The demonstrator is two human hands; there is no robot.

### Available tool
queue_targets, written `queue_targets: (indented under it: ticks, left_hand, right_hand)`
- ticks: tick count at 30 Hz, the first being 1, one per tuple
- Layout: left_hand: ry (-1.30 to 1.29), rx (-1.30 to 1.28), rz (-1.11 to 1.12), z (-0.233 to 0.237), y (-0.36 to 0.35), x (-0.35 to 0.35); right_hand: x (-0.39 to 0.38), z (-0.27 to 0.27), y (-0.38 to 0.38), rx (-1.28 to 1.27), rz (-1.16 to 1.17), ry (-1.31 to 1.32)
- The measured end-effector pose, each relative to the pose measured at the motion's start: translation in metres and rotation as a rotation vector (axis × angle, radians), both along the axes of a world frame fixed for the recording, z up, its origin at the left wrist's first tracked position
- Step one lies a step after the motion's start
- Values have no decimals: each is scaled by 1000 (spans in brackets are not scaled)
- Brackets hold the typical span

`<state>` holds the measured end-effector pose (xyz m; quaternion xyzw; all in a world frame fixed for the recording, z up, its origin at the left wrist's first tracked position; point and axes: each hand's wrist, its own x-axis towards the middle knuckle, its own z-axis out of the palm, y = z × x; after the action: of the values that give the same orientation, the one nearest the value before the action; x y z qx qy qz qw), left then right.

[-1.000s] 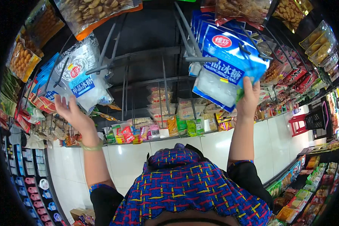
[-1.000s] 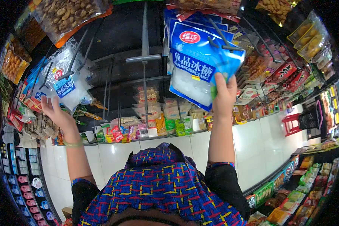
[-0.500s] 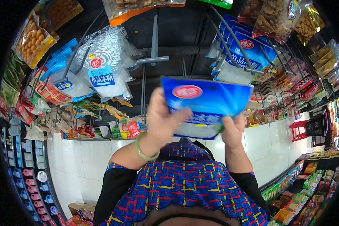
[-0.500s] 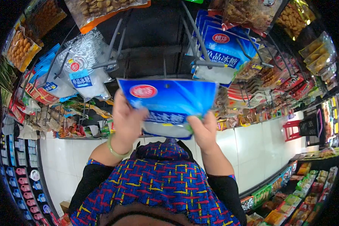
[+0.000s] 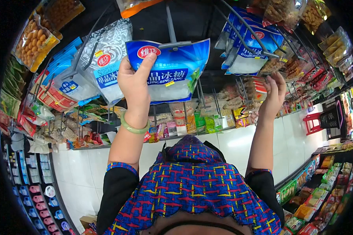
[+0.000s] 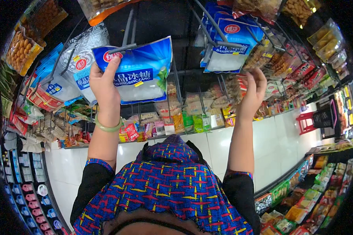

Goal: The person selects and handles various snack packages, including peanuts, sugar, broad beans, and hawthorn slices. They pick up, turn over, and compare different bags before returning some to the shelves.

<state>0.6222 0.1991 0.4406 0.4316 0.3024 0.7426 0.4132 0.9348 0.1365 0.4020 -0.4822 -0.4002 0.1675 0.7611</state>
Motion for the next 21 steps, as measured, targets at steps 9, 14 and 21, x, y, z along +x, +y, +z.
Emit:
queue_targets:
  ticks: [9,14,21]
  left_hand:
    - [-10,77,27,4,-23,9]
    - [74,158,103,5,-33,17]
    - [67,238,246,-5,-44,34]
  right_hand:
    - [41,10,35,-14,-41,-147]
    - [52,9,57,-63,4,-75]
    - [72,-1,77,-126,172,-28]
